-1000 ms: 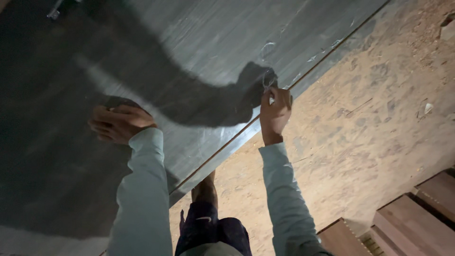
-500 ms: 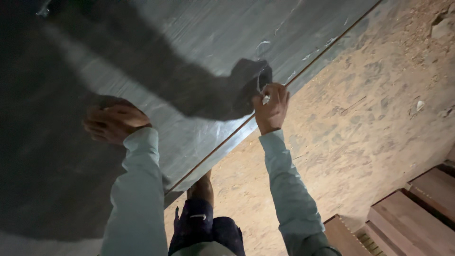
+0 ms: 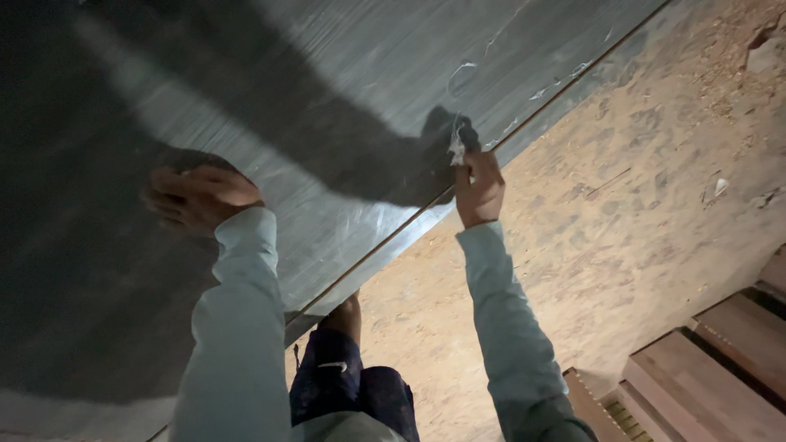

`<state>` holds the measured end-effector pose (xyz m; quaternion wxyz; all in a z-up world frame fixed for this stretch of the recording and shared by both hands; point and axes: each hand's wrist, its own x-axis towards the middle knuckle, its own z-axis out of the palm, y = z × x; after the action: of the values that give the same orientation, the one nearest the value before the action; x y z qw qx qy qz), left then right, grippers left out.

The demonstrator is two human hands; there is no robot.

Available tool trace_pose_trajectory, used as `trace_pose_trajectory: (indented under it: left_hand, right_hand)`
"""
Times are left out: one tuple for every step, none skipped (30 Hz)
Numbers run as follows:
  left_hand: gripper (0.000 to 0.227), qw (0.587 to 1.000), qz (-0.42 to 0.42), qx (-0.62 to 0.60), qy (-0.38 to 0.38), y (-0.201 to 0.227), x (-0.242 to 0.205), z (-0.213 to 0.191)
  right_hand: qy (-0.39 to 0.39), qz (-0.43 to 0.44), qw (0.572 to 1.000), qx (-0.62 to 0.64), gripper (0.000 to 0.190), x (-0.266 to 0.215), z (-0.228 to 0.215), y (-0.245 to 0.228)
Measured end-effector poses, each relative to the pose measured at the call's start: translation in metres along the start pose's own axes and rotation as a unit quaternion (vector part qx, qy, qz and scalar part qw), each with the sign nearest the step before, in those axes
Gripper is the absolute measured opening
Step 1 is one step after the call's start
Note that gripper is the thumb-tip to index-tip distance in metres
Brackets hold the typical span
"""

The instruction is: The person scrapes and wipes a large flat surface using a small handheld tool and a cloth. They repeatedly remove debris and wipe along a linear seam, moving across the surface in a systematic manner.

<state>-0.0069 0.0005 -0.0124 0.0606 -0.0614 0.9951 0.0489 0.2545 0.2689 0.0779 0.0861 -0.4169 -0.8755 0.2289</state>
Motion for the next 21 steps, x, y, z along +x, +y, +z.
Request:
trace_pose_trajectory:
  left_hand:
    - [0.026, 1.0, 0.012, 0.002, 0.005, 0.002, -0.001, -0.003]
    - [0.026, 1.0, 0.025, 0.004, 0.012, 0.002, -0.001, -0.007]
    - [0.027, 0.999, 0.038, 0.006, 0.018, 0.003, -0.001, -0.01]
    - [0.026, 0.998, 0.049, 0.016, 0.03, 0.003, -0.002, -0.012]
    - [0.026, 0.997, 0.06, 0.026, 0.042, 0.003, -0.002, -0.013]
    - [0.027, 0.995, 0.07, 0.034, 0.054, 0.005, -0.003, -0.013]
    - [0.027, 0.997, 0.062, 0.028, 0.039, 0.005, -0.002, -0.014]
    - [0.028, 0.998, 0.051, 0.02, 0.026, 0.004, -0.002, -0.015]
    - [0.029, 0.999, 0.04, 0.013, 0.014, 0.004, -0.001, -0.016]
    - [0.028, 0.999, 0.038, 0.012, 0.005, 0.004, -0.001, -0.016]
    - [0.028, 0.999, 0.036, 0.012, -0.003, 0.004, -0.001, -0.016]
    - [0.027, 0.999, 0.034, 0.011, -0.011, 0.004, -0.001, -0.016]
    - [0.028, 1.0, 0.024, 0.01, -0.014, 0.005, -0.001, -0.014]
    - [0.028, 1.0, 0.015, 0.011, -0.017, 0.004, -0.001, -0.012]
    - [0.029, 1.0, 0.007, 0.013, -0.02, 0.003, -0.001, -0.01]
    - [0.028, 0.999, 0.017, 0.027, 0.001, 0.002, 0.0, -0.007]
    - [0.028, 0.999, 0.027, 0.041, 0.022, 0.0, 0.0, -0.003]
    - [0.027, 0.997, 0.033, 0.056, 0.044, -0.001, 0.0, 0.0]
    - [0.028, 0.998, 0.023, 0.054, 0.037, -0.002, -0.001, 0.002]
    - [0.029, 0.998, 0.017, 0.051, 0.032, -0.002, 0.0, 0.004]
    - [0.03, 0.998, 0.011, 0.048, 0.027, -0.002, 0.002, 0.004]
  right_hand:
    - [-0.007, -0.005, 1.0, -0.006, 0.006, 0.003, 0.001, 0.006]
    - [-0.014, -0.01, 1.0, -0.01, 0.008, 0.005, 0.002, 0.011]
    - [-0.02, -0.015, 1.0, -0.015, 0.01, 0.008, 0.003, 0.015]
    - [-0.033, -0.012, 0.999, -0.011, 0.011, 0.01, 0.004, 0.02]
    - [-0.047, -0.008, 0.999, -0.007, 0.013, 0.011, 0.005, 0.023]
    - [-0.059, -0.005, 0.998, -0.005, 0.014, 0.013, 0.004, 0.026]
    - [-0.067, -0.002, 0.998, -0.017, 0.015, 0.012, 0.005, 0.026]
    - [-0.076, -0.003, 0.997, -0.029, 0.016, 0.012, 0.006, 0.024]
    - [-0.084, -0.003, 0.996, -0.04, 0.017, 0.013, 0.007, 0.021]
    - [-0.1, 0.015, 0.994, -0.044, 0.017, 0.012, 0.006, 0.016]
    - [-0.115, 0.033, 0.992, -0.049, 0.018, 0.009, 0.003, 0.009]
    - [-0.13, 0.05, 0.989, -0.053, 0.02, 0.007, 0.0, 0.002]
    - [-0.129, 0.053, 0.989, -0.048, 0.02, 0.006, -0.005, -0.003]
    - [-0.129, 0.058, 0.989, -0.041, 0.019, 0.004, -0.01, -0.01]
    - [-0.129, 0.064, 0.989, -0.034, 0.018, 0.002, -0.014, -0.016]
    - [-0.089, 0.014, 0.995, -0.041, 0.016, 0.001, -0.018, -0.02]
    - [-0.048, -0.037, 0.997, -0.047, 0.018, 0.0, -0.021, -0.022]
    - [-0.01, -0.091, 0.994, -0.053, 0.023, 0.001, -0.022, -0.024]
    - [-0.006, -0.106, 0.993, -0.051, 0.023, 0.003, -0.022, -0.024]
    - [0.0, -0.119, 0.992, -0.048, 0.023, 0.004, -0.02, -0.024]
    - [0.007, -0.132, 0.99, -0.045, 0.023, 0.006, -0.016, -0.022]
